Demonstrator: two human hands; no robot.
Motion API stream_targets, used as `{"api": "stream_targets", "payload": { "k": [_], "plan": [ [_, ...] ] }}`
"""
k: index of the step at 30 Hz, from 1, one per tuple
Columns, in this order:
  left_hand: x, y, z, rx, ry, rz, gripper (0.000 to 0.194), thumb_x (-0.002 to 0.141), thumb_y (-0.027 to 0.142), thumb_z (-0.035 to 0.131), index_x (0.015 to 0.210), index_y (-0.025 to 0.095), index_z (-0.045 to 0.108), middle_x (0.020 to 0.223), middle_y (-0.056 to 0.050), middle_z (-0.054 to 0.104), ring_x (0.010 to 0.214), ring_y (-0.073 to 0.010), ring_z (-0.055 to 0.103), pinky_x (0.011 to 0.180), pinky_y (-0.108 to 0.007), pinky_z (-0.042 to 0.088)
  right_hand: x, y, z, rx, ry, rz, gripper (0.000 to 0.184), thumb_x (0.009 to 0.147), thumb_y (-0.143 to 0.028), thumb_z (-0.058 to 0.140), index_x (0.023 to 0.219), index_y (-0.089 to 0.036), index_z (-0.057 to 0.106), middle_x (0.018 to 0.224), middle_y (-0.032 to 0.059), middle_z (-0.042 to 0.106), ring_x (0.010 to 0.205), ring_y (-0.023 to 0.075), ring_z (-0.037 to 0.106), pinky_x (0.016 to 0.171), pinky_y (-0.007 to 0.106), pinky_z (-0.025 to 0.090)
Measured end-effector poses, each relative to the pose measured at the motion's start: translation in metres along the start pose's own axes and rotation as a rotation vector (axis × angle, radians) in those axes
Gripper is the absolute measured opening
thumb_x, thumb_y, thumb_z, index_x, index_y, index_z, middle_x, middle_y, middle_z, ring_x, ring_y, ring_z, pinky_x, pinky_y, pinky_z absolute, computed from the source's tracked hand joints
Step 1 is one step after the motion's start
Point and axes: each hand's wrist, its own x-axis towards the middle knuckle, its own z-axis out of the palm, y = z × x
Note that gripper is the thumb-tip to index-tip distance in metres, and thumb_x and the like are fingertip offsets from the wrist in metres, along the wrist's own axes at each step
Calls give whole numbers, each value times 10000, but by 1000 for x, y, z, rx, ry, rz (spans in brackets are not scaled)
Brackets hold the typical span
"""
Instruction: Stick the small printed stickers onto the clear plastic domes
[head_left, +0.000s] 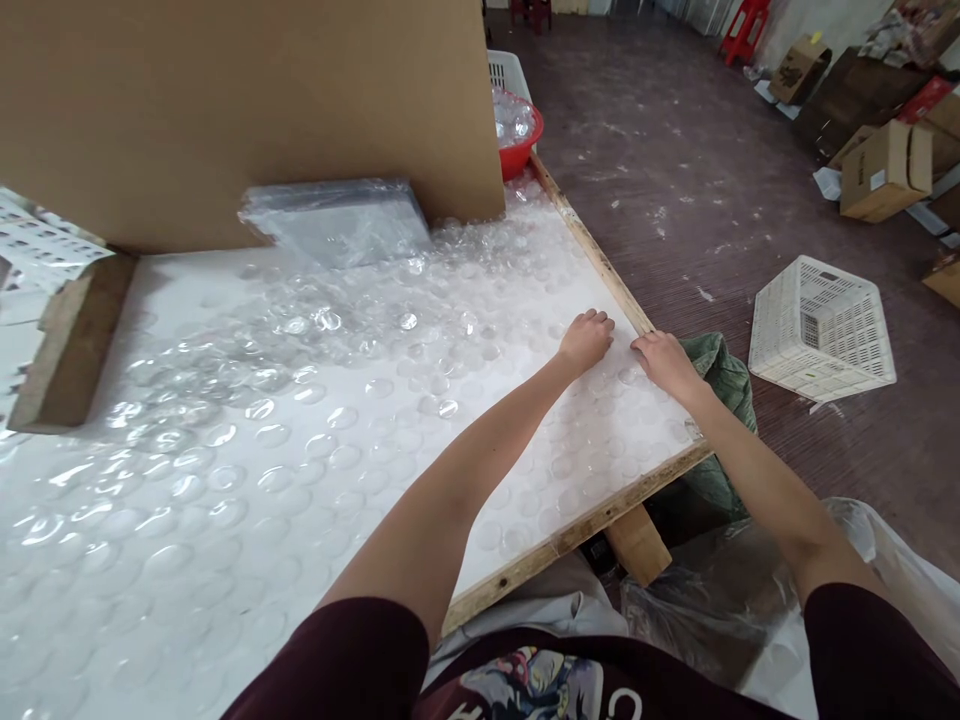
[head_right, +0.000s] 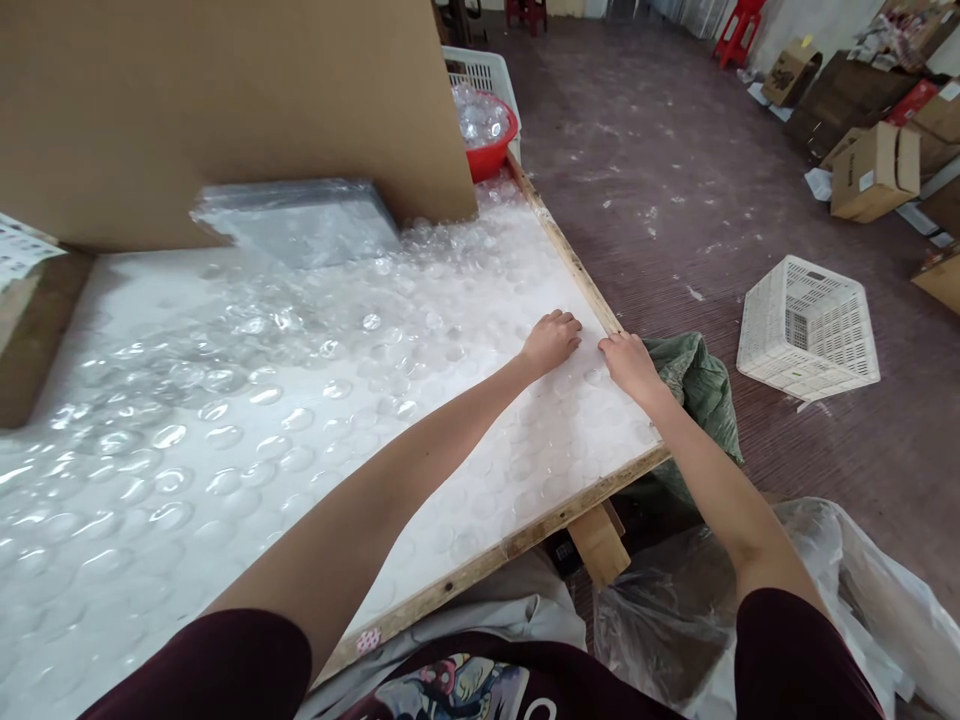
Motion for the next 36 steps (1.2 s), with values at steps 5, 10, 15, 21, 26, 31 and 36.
{"api": "stream_targets", "payload": {
  "k": [5, 10, 15, 21, 26, 31, 36],
  "plan": [
    [6, -4, 0, -12, 16, -24, 208, 916, 113, 557, 1052, 121, 713, 1170, -184, 681, 1151, -309, 564, 942, -417, 466, 1, 6, 4, 56, 30, -2, 295, 941, -76, 494, 1125, -164, 707, 1119, 137, 747, 1074, 286, 650, 928, 399, 440],
    [8, -7, 1, -28, 11, -34, 204, 919, 74, 554, 1028, 133, 715, 1089, -167, 705, 1102, -295, 585, 922, -402, 455, 7, 6, 6, 247, 10, 6, 310, 949, -89, 465, 1148, -181, 685, 1117, 105, 751, 1054, 258, 668, 937, 387, 448],
    [9, -7, -3, -52, 6, -29, 176, 906, 65, 564, 955, 115, 725, 1038, -183, 709, 1060, -312, 598, 905, -419, 463, 13, 2, 0, 235, 91, 13, 382, 904, -48, 455, 1218, -150, 647, 1261, 158, 650, 1182, 298, 609, 981, 412, 448],
    [-25, 7, -12, -131, 13, 56, 197, 974, 183, 544, 1078, 138, 705, 1100, -145, 708, 1100, -284, 600, 956, -409, 469, -14, 0, -2, 314, 109, -65, 238, 925, -170, 549, 1134, -167, 663, 1155, 130, 660, 1041, 271, 640, 935, 390, 478],
    [-50, 15, -12, -186, -67, 149, 148, 899, 243, 688, 1020, 165, 721, 1076, -121, 727, 1074, -279, 632, 950, -392, 490, -32, -4, 5, 322, 13, -109, 220, 899, -254, 659, 1107, -187, 680, 1098, 91, 688, 982, 249, 649, 887, 356, 484],
    [-50, 12, -15, -203, -65, 121, 168, 946, 202, 596, 1057, 163, 716, 1062, -125, 745, 1058, -267, 655, 941, -386, 508, -28, -4, 9, 334, 37, -68, 172, 877, -126, 597, 1007, -186, 693, 1021, 85, 712, 955, 234, 656, 885, 347, 478],
    [-50, 9, -15, -215, -18, 24, 302, 1009, 167, 434, 1195, 161, 673, 1060, -123, 752, 1009, -245, 679, 909, -383, 524, -26, -5, 9, 378, 96, -19, 150, 889, -132, 545, 934, -203, 670, 955, 66, 717, 850, 208, 651, 832, 328, 466]
  ]
}}
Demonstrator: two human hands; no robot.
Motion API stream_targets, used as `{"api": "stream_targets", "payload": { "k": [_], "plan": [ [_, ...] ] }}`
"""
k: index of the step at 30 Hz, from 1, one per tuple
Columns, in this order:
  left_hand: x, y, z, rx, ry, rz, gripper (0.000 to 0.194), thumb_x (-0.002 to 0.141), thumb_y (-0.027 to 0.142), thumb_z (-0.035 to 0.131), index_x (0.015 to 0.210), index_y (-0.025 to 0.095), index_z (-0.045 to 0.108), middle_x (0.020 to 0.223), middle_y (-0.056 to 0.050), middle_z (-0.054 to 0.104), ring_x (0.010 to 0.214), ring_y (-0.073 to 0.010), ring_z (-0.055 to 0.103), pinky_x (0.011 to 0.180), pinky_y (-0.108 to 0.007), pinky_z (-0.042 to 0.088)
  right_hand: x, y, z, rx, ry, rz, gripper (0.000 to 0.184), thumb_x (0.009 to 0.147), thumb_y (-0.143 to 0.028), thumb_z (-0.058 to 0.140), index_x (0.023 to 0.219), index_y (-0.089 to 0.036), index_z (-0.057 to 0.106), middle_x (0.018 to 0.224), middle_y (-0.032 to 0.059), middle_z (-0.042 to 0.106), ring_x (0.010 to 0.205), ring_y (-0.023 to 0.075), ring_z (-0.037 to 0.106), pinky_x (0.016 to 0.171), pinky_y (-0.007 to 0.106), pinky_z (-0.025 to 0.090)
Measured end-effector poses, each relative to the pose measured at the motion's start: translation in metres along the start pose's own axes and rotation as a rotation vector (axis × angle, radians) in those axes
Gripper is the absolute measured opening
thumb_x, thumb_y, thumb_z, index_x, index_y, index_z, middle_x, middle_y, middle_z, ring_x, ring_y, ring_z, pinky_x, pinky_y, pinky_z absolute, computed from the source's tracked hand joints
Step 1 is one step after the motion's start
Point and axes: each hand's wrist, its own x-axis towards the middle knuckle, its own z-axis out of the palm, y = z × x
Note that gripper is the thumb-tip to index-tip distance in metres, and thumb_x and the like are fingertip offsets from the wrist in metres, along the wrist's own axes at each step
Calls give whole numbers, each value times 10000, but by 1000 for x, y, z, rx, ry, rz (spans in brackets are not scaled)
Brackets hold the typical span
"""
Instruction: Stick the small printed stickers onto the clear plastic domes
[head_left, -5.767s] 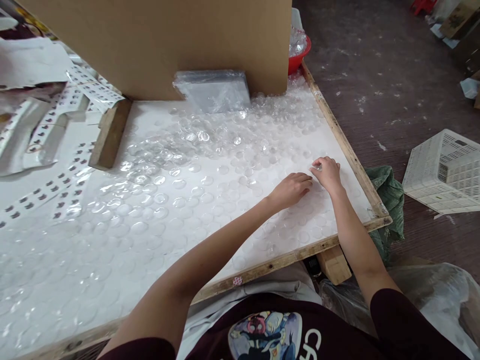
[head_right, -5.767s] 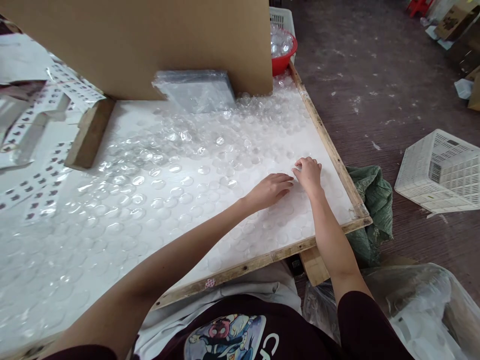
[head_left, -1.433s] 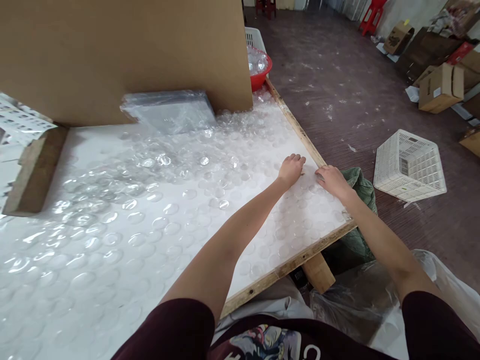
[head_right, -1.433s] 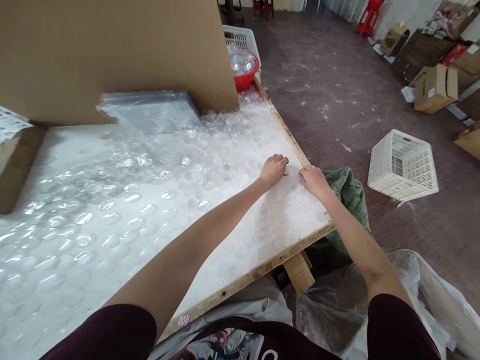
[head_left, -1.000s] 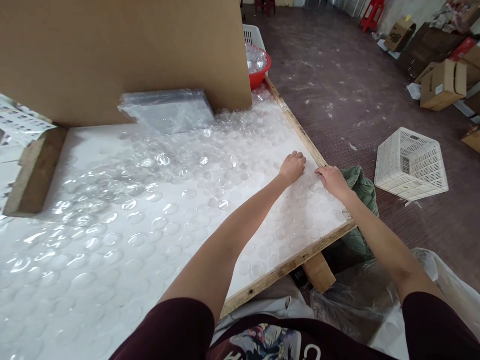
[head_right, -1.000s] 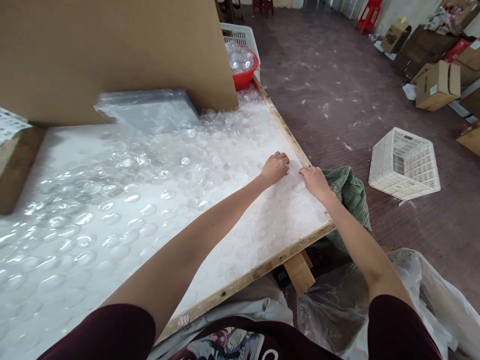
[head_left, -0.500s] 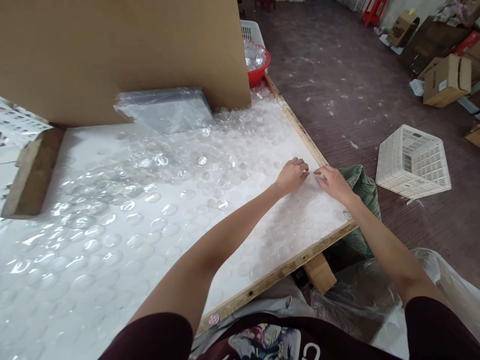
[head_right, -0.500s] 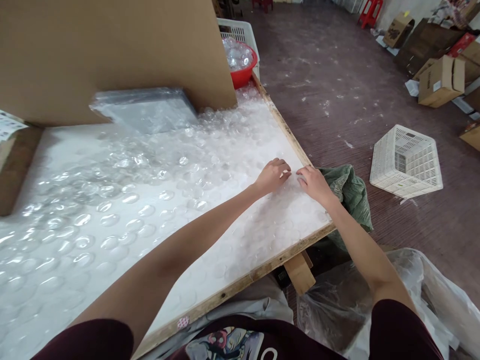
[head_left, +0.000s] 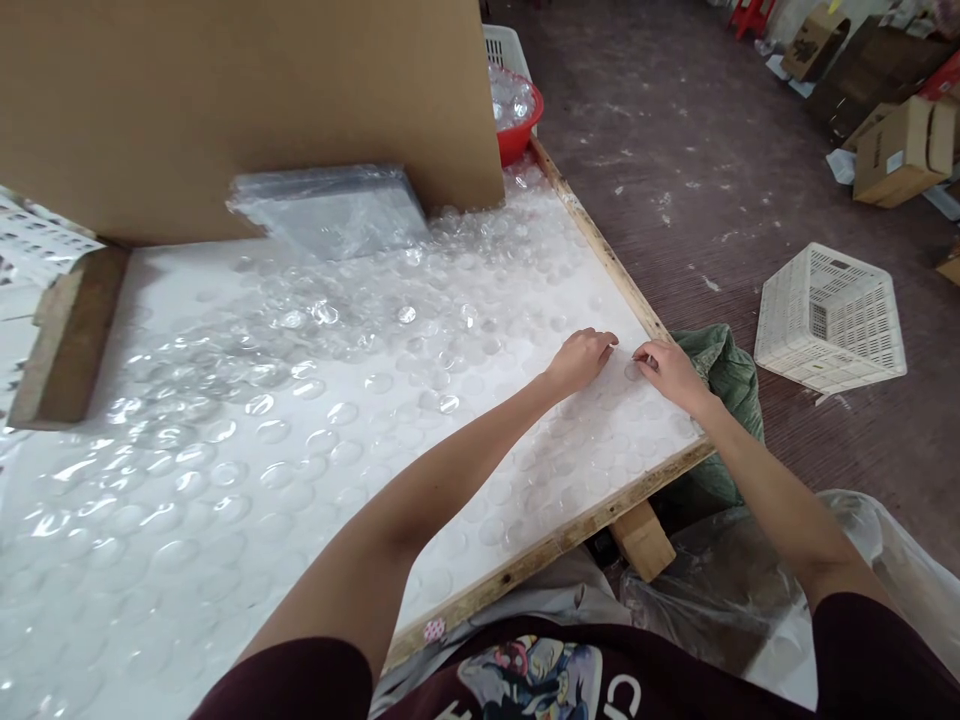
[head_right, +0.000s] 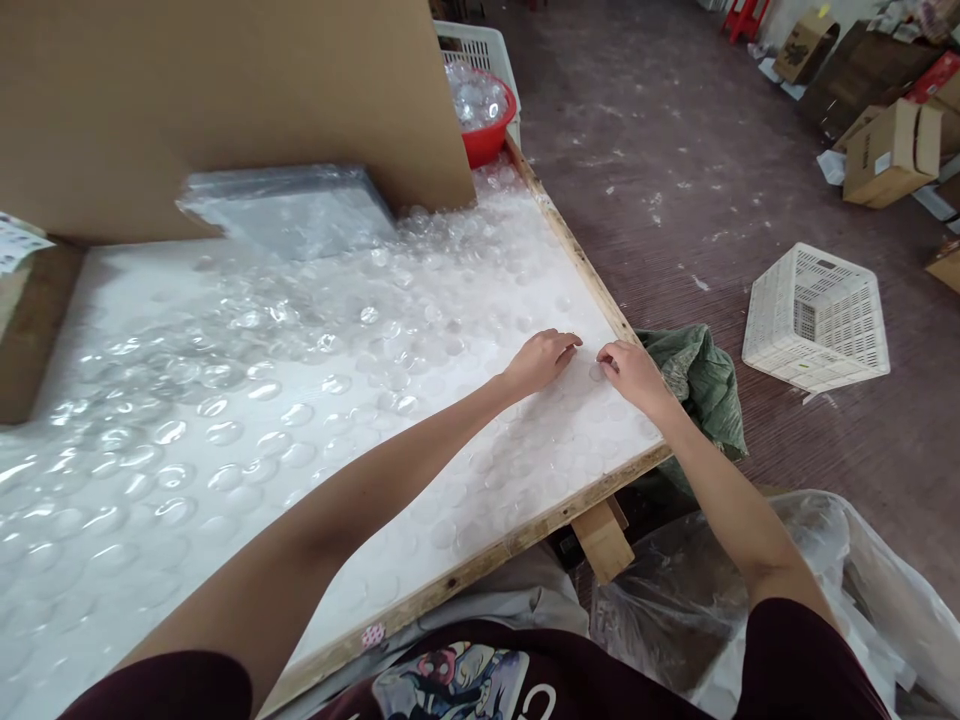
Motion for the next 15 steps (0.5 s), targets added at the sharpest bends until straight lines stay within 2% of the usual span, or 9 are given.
{"api": "stream_targets", "payload": {
  "k": [3, 6, 10, 15],
  "plan": [
    [0, 0, 1, 1, 21, -39, 321, 1009, 148, 416, 1227, 149, 651, 1063, -129, 742, 1001, -239, 680, 896, -371, 524, 0, -3, 1, -106, 105, 61, 142, 932, -154, 510, 949, -196, 645, 962, 88, 718, 897, 240, 651, 868, 357, 428],
    [1, 2, 1, 7, 7, -14, 265, 985, 192, 512, 1207, 150, 652, 1080, -122, 733, 1053, -253, 659, 930, -378, 506, 0, -6, 1, -261, 171, 112, 162, 970, -173, 472, 997, -175, 631, 1003, 136, 710, 977, 296, 633, 898, 398, 385],
    [4, 8, 1, 32, -38, 55, 260, 922, 244, 644, 1170, 168, 667, 1150, -127, 712, 1102, -279, 631, 944, -389, 485, -2, -6, 2, -356, 116, 71, 199, 969, -157, 463, 1074, -164, 632, 1071, 167, 692, 1025, 322, 606, 906, 409, 356],
    [10, 13, 5, 46, -77, 91, 224, 893, 228, 666, 1099, 144, 683, 1129, -147, 705, 1099, -302, 621, 930, -401, 475, -11, -3, -1, -327, 66, 4, 277, 971, -119, 416, 1091, -176, 659, 1086, 153, 686, 1058, 319, 597, 899, 410, 355]
  ]
}}
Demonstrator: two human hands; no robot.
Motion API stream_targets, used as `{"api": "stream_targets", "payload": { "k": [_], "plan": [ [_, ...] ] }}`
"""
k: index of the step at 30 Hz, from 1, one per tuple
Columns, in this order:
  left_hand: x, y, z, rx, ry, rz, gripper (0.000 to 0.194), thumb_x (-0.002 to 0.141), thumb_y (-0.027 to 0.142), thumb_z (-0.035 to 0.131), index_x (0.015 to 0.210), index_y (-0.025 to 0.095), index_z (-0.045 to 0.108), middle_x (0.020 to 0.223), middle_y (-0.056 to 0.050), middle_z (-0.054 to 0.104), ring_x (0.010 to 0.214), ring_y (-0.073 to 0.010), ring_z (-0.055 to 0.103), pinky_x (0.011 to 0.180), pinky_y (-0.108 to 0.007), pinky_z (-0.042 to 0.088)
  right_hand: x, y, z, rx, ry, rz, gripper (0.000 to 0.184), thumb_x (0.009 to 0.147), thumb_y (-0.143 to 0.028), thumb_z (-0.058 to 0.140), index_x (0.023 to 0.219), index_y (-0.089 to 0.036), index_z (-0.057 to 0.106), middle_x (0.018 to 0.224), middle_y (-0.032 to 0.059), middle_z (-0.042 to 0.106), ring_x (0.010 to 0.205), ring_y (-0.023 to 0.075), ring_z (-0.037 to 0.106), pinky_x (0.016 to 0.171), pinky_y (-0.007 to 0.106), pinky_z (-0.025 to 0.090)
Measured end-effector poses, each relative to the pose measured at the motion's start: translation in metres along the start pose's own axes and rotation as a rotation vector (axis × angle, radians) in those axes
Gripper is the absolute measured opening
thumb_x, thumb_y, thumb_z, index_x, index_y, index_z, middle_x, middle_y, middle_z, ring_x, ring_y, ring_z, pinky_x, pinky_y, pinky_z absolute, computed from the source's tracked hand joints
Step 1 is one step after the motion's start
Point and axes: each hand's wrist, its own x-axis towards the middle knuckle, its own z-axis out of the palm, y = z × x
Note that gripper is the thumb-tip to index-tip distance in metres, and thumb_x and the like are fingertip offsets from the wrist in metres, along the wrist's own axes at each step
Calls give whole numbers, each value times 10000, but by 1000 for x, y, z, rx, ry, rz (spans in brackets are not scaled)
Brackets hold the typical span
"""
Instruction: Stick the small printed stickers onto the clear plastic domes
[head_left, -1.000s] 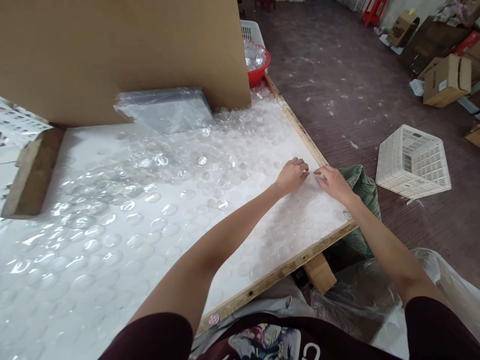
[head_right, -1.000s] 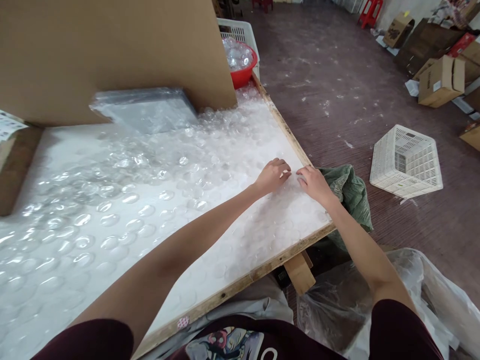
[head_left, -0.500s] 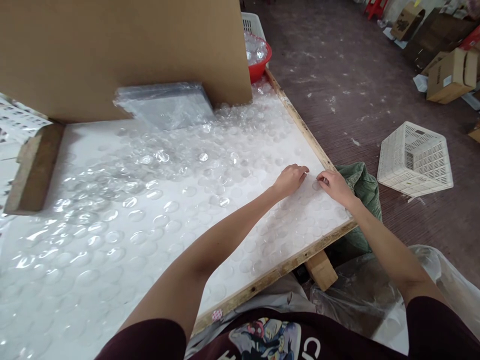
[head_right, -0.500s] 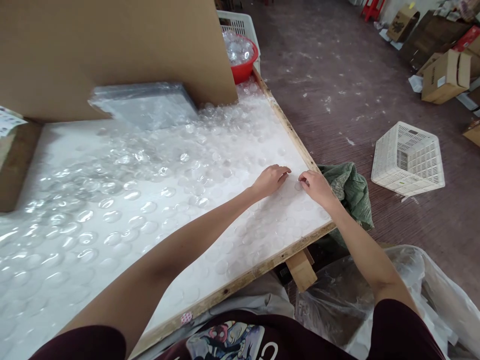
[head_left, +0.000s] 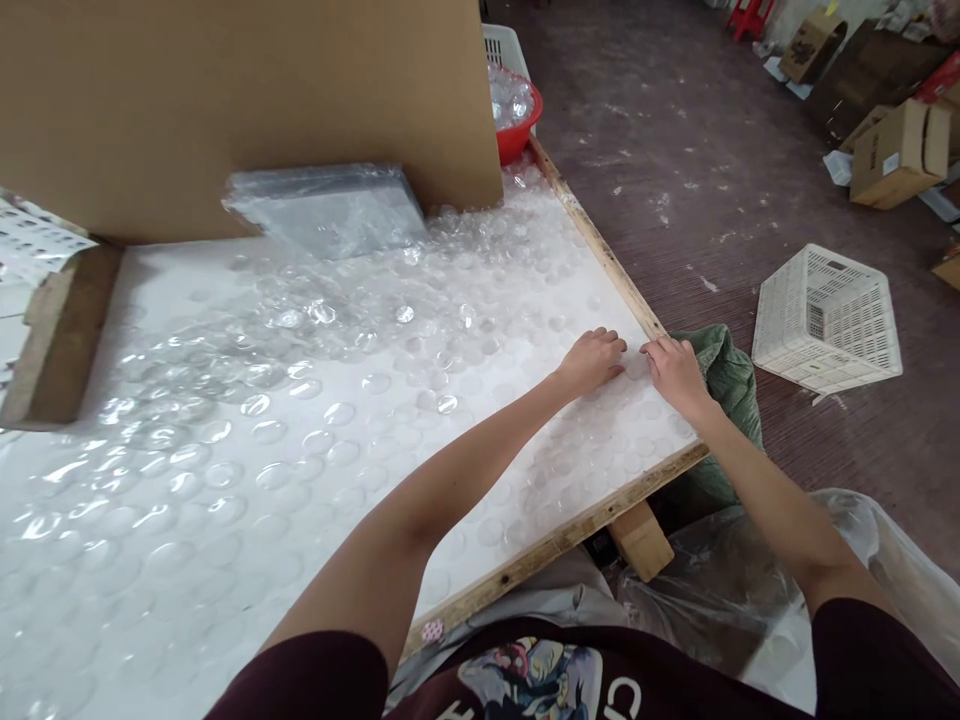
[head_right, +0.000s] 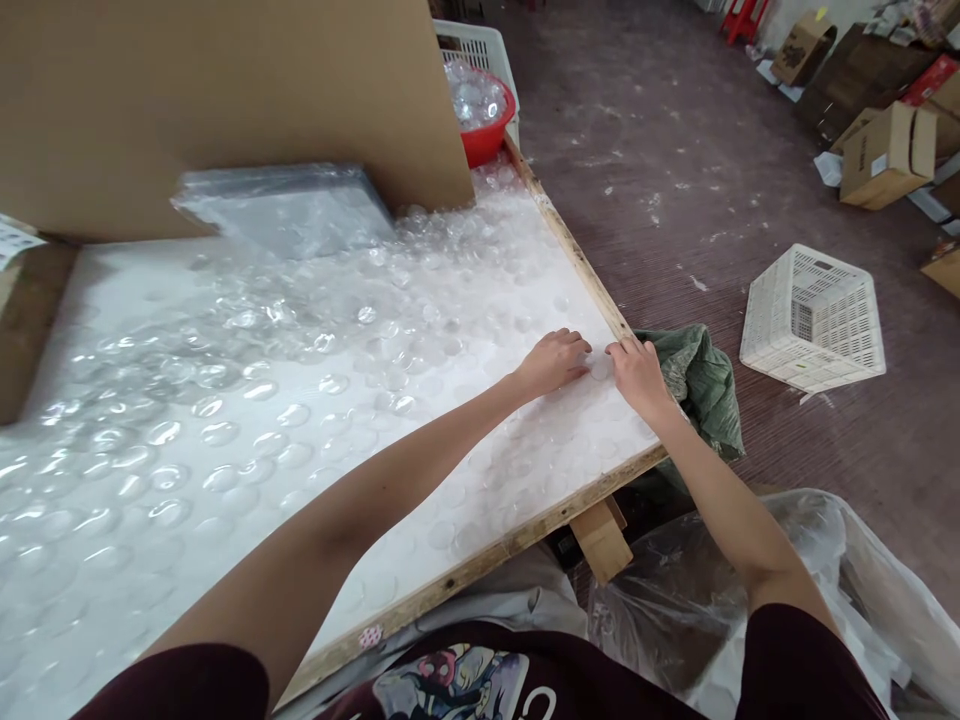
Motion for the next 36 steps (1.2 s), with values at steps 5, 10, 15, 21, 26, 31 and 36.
{"api": "stream_targets", "payload": {
  "k": [5, 10, 15, 21, 26, 31, 36],
  "plan": [
    [0, 1, 2, -18, 14, -23, 269, 901, 203, 654, 1159, 135, 625, 1117, -145, 704, 1104, -290, 627, 944, -383, 471, -2, -4, 0, 110, 22, 19, 232, 971, -158, 459, 1079, -188, 662, 1107, 129, 703, 1070, 308, 614, 931, 419, 373],
    [-4, -1, 2, -54, 36, -65, 292, 964, 250, 592, 1235, 159, 535, 1065, -119, 722, 1023, -257, 663, 870, -353, 503, 5, -13, 1, 233, 11, -12, 196, 970, -235, 522, 1114, -210, 653, 1150, 104, 712, 1113, 291, 627, 985, 415, 395],
    [-4, -3, -2, -69, 23, -99, 230, 1021, 233, 476, 1234, 168, 533, 979, -102, 737, 955, -246, 694, 811, -337, 517, 9, -14, 2, 209, -24, -8, 204, 973, -201, 507, 1078, -204, 682, 1135, 102, 711, 1121, 290, 627, 1001, 429, 385],
    [-4, -6, -4, -70, 31, -162, 245, 1010, 175, 452, 1240, 174, 538, 953, -97, 727, 918, -239, 701, 792, -337, 534, 14, -14, 11, 145, 75, -7, 203, 992, -205, 486, 1019, -206, 688, 1054, 109, 715, 1027, 282, 627, 948, 411, 383],
    [-4, -12, -4, -57, 60, -187, 245, 939, 105, 498, 1150, 174, 602, 1155, -121, 662, 1006, -232, 683, 845, -340, 550, 21, -20, 16, 32, 121, -20, 191, 996, -195, 482, 964, -187, 669, 962, 116, 701, 942, 281, 618, 906, 405, 364],
    [-6, -15, -2, -40, 81, -173, 281, 905, 71, 501, 1132, 163, 639, 1203, -125, 615, 1075, -244, 650, 887, -361, 550, 20, -34, 16, 32, 66, -49, 152, 980, -187, 508, 1045, -177, 646, 1020, 127, 696, 1004, 296, 621, 915, 412, 363],
    [-8, -12, -4, -45, 85, -133, 262, 946, 100, 487, 1142, 142, 656, 1195, -144, 630, 1098, -259, 634, 910, -379, 535, 7, -30, 3, 250, 32, -74, 174, 995, -260, 508, 1099, -207, 635, 1079, 82, 712, 960, 241, 649, 919, 385, 389]
  ]
}}
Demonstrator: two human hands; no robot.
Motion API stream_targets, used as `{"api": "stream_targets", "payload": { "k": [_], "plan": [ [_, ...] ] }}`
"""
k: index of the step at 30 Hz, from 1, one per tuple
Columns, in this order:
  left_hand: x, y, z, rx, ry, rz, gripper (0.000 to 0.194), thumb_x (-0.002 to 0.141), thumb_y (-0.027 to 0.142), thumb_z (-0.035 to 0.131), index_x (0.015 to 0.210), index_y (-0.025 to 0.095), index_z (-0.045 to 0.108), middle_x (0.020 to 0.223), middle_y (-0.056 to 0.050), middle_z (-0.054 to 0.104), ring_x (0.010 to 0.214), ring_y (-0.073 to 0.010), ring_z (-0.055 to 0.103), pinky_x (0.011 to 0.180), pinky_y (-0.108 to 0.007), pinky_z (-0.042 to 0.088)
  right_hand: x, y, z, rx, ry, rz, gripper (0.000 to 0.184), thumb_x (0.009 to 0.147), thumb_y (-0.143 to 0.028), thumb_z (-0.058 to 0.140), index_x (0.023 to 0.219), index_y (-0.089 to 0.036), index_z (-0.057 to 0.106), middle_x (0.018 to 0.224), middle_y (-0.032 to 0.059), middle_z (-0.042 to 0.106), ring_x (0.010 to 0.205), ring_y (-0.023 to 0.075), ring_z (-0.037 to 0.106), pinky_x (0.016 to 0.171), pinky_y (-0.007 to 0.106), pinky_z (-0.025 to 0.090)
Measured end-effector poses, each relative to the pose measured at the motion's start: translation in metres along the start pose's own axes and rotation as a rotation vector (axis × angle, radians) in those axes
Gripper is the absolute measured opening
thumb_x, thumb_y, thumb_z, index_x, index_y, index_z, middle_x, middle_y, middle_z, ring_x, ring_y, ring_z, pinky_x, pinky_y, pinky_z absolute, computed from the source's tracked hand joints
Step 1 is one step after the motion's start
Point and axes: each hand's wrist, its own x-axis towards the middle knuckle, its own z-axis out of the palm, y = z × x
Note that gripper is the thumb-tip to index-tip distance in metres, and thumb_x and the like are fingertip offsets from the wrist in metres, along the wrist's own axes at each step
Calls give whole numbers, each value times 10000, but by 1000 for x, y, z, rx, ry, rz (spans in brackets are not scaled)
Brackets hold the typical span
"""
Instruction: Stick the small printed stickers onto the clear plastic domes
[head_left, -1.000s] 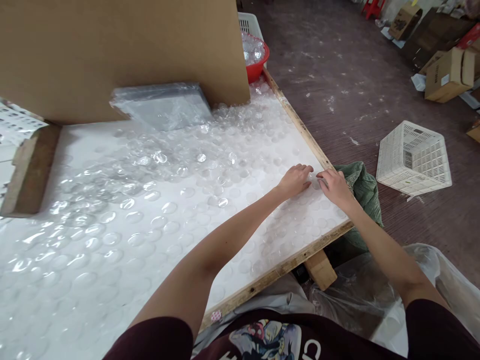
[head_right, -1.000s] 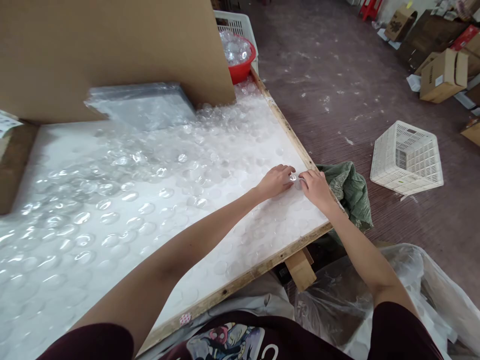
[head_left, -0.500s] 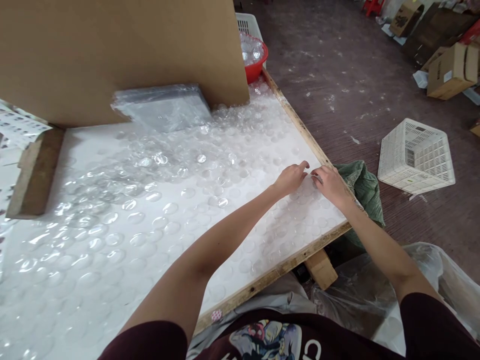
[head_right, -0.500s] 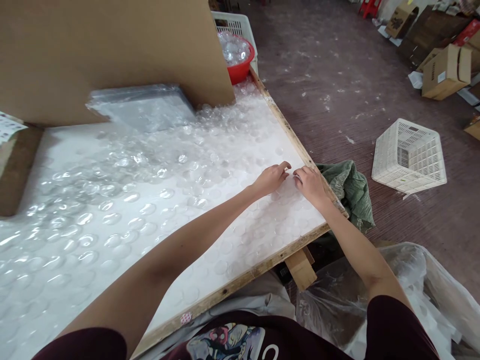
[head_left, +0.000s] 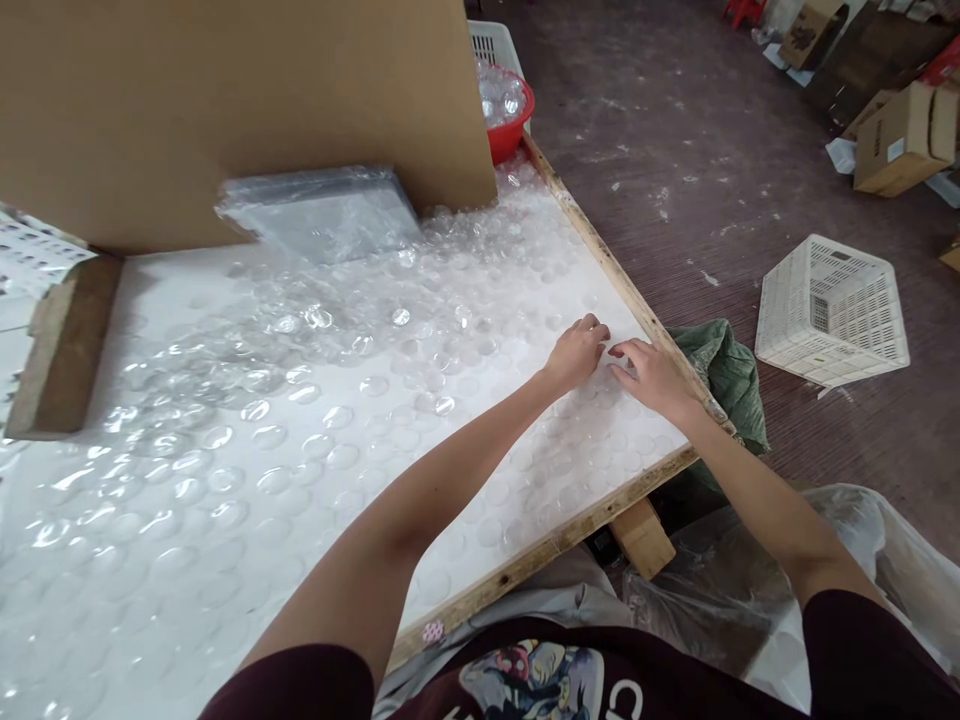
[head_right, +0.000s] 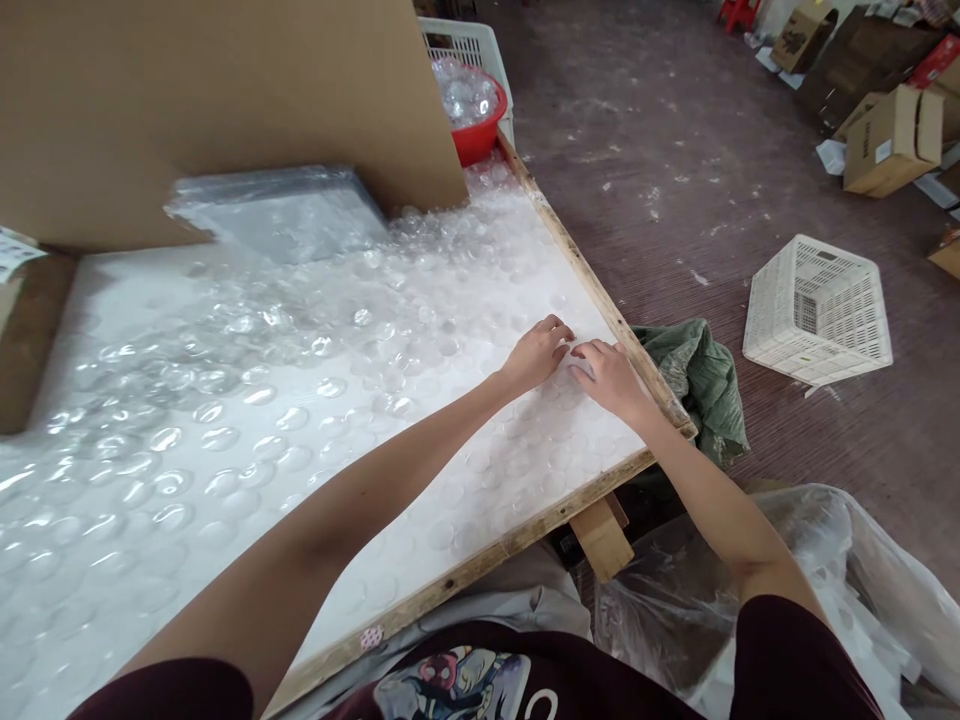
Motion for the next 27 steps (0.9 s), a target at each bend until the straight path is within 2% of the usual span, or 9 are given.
{"api": "stream_targets", "payload": {
  "k": [2, 5, 8, 12, 20, 27],
  "plan": [
    [0, 3, 0, -7, -37, 57, 217, 945, 117, 530, 1089, 160, 687, 1126, -117, 670, 1077, -250, 640, 919, -367, 526, -7, 6, -7, 22, 25, 29, 171, 996, -262, 505, 1076, -206, 645, 1075, 77, 714, 934, 233, 649, 926, 385, 392],
    [2, 7, 2, -5, -96, 127, 148, 914, 126, 602, 987, 172, 723, 1031, -97, 706, 1032, -249, 649, 905, -357, 520, -16, 15, -13, -13, 1, 38, 148, 979, -258, 535, 1025, -206, 666, 1060, 86, 715, 1003, 263, 639, 932, 399, 395],
    [6, 9, 3, 20, -91, 113, 171, 927, 130, 576, 1009, 149, 725, 1069, -133, 705, 1056, -278, 638, 915, -398, 514, -20, 18, -11, -59, -71, 20, 137, 960, -278, 578, 1023, -211, 681, 1072, 93, 716, 1072, 291, 624, 942, 420, 395],
    [9, 6, 2, 51, -66, 65, 215, 936, 119, 539, 1063, 139, 712, 1093, -150, 695, 1092, -295, 625, 938, -430, 507, -17, 18, -6, -58, -67, 55, 133, 972, -254, 560, 1009, -205, 678, 1071, 98, 727, 1073, 288, 631, 946, 427, 383],
    [1, 10, 1, 29, -64, 73, 240, 934, 111, 557, 1134, 129, 686, 1129, -138, 696, 1111, -284, 627, 964, -409, 505, -5, 24, -9, 110, -66, 208, 167, 971, -256, 537, 1002, -208, 694, 957, 63, 777, 829, 237, 708, 944, 422, 414],
    [4, 19, 4, -13, -62, 117, 269, 919, 109, 576, 1166, 159, 669, 1149, -111, 710, 1113, -268, 623, 969, -395, 503, -5, 31, -7, 344, -28, 301, 169, 916, -200, 557, 993, -209, 708, 905, 62, 782, 853, 219, 741, 867, 347, 516]
  ]
}}
